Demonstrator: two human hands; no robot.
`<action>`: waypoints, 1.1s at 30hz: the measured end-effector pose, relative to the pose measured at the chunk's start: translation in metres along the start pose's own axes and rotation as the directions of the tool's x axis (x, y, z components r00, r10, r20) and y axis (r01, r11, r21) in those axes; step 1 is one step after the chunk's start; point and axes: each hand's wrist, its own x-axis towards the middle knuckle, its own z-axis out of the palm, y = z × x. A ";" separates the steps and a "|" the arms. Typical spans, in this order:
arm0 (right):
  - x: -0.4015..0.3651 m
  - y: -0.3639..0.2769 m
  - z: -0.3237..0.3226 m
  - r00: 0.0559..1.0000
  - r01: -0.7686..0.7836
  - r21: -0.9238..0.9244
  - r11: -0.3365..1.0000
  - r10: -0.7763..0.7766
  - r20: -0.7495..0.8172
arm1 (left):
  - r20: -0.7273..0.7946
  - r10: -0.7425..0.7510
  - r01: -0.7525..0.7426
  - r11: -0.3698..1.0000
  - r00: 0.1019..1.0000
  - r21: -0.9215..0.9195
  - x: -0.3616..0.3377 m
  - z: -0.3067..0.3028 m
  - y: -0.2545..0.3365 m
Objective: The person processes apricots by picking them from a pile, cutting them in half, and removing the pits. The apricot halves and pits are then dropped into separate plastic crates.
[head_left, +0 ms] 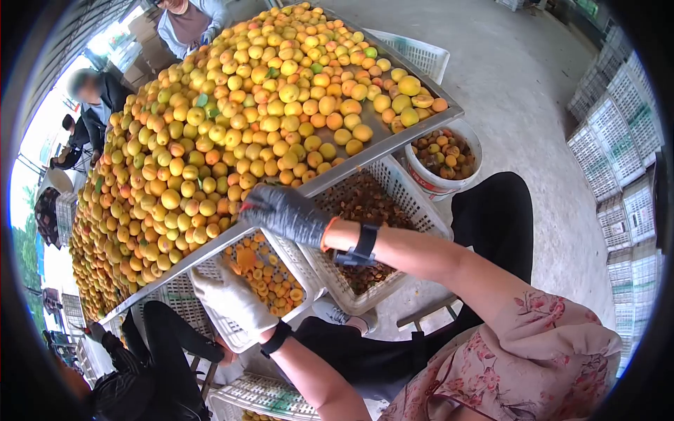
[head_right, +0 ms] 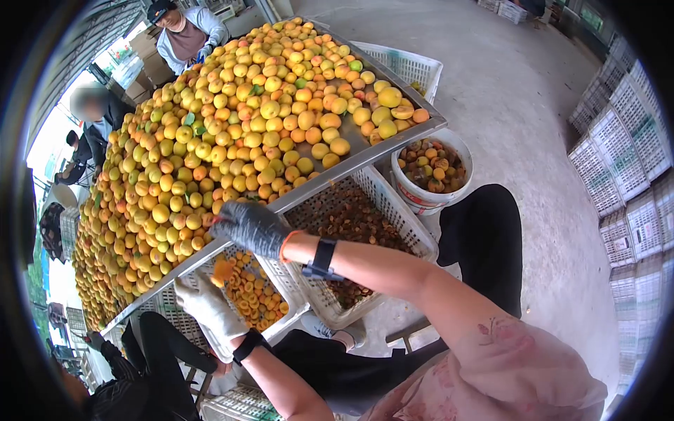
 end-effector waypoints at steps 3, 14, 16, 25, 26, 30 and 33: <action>0.018 0.018 -0.057 0.980 0.029 -0.212 0.977 -0.069 -0.186 | -0.076 0.089 -0.096 0.991 0.993 -0.090 -0.001 0.005 -0.010; 0.054 0.074 -0.184 0.918 -0.341 -0.833 0.436 0.345 -0.195 | 0.441 0.040 0.317 0.636 0.897 -0.703 -0.035 0.021 0.032; 0.051 0.086 -0.192 0.951 -0.307 -0.639 0.705 0.240 -0.193 | 0.512 0.102 0.381 0.549 0.853 -0.744 -0.039 0.013 0.042; -0.003 0.009 -0.108 0.888 -0.458 0.636 0.621 0.355 0.292 | 0.732 0.482 0.849 -0.048 0.482 -0.527 -0.059 0.036 0.058; -0.008 0.001 -0.094 0.890 -0.455 0.623 0.636 0.324 0.320 | 0.708 0.520 0.856 -0.097 0.478 -0.508 -0.059 0.039 0.060; -0.010 -0.004 -0.066 0.915 -0.377 0.350 0.858 0.285 0.286 | 0.663 0.506 0.802 -0.103 0.552 -0.588 -0.052 0.041 0.047; -0.010 -0.010 -0.060 0.945 -0.288 0.236 0.928 0.235 0.230 | 0.660 0.491 0.792 -0.111 0.569 -0.600 -0.048 0.032 0.045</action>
